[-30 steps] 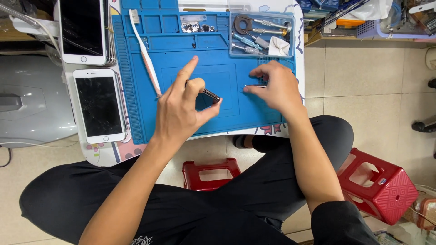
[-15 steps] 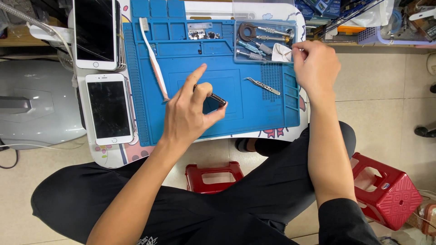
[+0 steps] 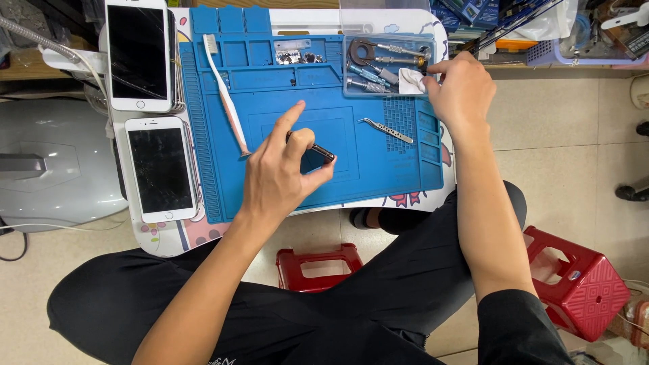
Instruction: The person uses a metal prying tool to carefully separate the screen assembly from the back casing of a smartphone. They work around the edges to release the adhesive and then lift the screen off, exposing the internal components.
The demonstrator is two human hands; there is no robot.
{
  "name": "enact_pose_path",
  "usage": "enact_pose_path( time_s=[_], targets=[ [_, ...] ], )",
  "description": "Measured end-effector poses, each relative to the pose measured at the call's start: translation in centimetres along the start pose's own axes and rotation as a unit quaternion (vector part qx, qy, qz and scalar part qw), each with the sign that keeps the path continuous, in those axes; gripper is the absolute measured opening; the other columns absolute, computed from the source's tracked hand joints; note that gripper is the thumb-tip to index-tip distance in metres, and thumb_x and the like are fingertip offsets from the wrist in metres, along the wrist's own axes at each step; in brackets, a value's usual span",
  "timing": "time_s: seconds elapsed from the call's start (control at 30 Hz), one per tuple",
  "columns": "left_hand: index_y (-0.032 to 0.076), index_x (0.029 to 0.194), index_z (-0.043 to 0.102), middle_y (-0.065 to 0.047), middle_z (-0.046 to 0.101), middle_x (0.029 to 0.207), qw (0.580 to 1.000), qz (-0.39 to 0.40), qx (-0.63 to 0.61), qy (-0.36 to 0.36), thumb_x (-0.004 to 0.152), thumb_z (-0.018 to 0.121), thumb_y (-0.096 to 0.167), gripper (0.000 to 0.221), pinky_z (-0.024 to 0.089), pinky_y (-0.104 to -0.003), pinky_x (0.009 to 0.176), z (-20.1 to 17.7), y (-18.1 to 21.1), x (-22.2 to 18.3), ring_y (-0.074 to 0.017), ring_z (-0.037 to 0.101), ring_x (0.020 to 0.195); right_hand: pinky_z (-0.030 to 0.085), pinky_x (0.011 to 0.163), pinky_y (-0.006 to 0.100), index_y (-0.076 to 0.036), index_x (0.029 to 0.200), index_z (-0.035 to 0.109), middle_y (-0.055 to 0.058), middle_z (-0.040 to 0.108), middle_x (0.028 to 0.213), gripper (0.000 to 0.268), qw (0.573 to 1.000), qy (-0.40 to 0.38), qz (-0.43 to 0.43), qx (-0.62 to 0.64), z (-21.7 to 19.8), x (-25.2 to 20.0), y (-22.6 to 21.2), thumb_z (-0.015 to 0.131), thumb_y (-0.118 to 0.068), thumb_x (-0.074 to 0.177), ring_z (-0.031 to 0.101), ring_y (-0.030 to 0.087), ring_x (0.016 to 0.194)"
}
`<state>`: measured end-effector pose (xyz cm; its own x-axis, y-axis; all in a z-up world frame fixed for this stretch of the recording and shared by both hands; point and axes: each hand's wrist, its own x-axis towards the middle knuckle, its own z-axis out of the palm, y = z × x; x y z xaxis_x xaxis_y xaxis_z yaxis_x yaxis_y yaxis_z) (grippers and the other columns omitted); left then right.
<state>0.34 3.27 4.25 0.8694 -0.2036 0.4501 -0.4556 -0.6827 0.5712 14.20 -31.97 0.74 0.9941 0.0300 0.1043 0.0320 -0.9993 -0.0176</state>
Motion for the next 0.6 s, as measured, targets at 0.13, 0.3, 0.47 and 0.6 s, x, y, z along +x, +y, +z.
enact_pose_path(
  time_s=[0.13,0.3,0.47,0.6],
  targets=[
    [0.013,0.107,0.044,-0.023,0.06,0.147,1.0,0.003,-0.001,0.002,0.085,0.095,0.022,0.056,0.057,-0.036,0.056,0.0,0.1,-0.1,-0.0262,0.068,0.076,0.051,0.051,0.049,-0.024,0.097,0.088,0.008,0.068,0.102,0.015,0.998,0.036,0.001,-0.059,1.5,0.9,-0.1,0.087,-0.038,0.089,0.072,0.035,0.081],
    [0.012,0.107,0.045,-0.023,0.06,0.147,1.0,0.001,-0.001,0.001,0.085,0.094,0.023,0.055,0.055,-0.035,0.053,-0.1,0.1,0.0,-0.0249,0.066,0.073,0.054,0.055,0.047,-0.024,0.104,0.088,0.01,0.073,0.102,0.031,0.996,0.003,0.043,-0.074,1.5,1.2,-1.1,0.088,-0.052,0.091,0.073,0.034,0.085],
    [0.013,0.107,0.044,-0.024,0.06,0.147,1.0,0.01,-0.006,0.003,0.086,0.094,0.021,0.055,0.055,-0.036,0.055,0.0,0.2,0.2,-0.0267,0.066,0.074,0.055,0.054,0.05,-0.028,0.093,0.088,0.009,0.077,0.086,0.011,0.995,-0.02,0.09,-0.037,1.3,1.5,-1.2,0.082,-0.036,0.089,0.073,0.037,0.081],
    [0.012,0.108,0.044,-0.025,0.06,0.147,1.0,0.012,-0.003,-0.002,0.086,0.093,0.022,0.055,0.055,-0.036,0.055,0.0,0.2,0.2,-0.0269,0.067,0.073,0.056,0.054,0.05,-0.023,0.093,0.087,0.011,0.074,0.093,0.016,0.995,-0.017,0.085,-0.054,0.9,1.1,-2.4,0.08,-0.037,0.09,0.073,0.038,0.078]
  ],
)
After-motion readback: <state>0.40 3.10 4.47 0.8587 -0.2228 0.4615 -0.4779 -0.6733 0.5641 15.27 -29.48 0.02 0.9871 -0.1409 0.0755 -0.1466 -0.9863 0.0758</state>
